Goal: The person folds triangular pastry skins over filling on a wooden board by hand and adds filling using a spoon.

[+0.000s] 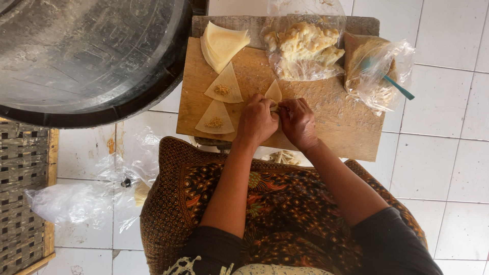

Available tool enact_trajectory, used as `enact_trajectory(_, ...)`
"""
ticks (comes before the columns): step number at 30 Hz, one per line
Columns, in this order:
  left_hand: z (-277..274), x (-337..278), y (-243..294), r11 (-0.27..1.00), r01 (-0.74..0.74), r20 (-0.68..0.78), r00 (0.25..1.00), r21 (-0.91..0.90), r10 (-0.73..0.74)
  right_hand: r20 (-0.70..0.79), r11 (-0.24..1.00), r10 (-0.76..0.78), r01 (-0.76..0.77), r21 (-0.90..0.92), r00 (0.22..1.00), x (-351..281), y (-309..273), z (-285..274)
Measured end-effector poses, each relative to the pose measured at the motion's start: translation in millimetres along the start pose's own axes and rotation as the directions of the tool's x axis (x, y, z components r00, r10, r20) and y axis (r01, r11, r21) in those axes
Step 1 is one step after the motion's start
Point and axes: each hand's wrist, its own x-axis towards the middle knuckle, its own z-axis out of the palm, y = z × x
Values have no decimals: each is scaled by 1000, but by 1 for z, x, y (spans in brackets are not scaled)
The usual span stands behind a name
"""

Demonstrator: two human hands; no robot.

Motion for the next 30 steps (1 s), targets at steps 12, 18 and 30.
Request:
enact_trajectory(12, 10, -3, -7, 996, -70, -186, 979, 59, 79, 29, 925, -273, 271, -265, 962, 8, -15, -10)
enact_trajectory(18, 6, -5, -8, 979, -120, -176, 973, 167, 149, 88, 882, -346, 356, -310, 934, 9, -25, -25)
enact_trajectory(30, 4, -6, -6, 961, 87, 189, 972, 264, -140, 262, 982, -30, 78, -173, 965, -13, -4, -18)
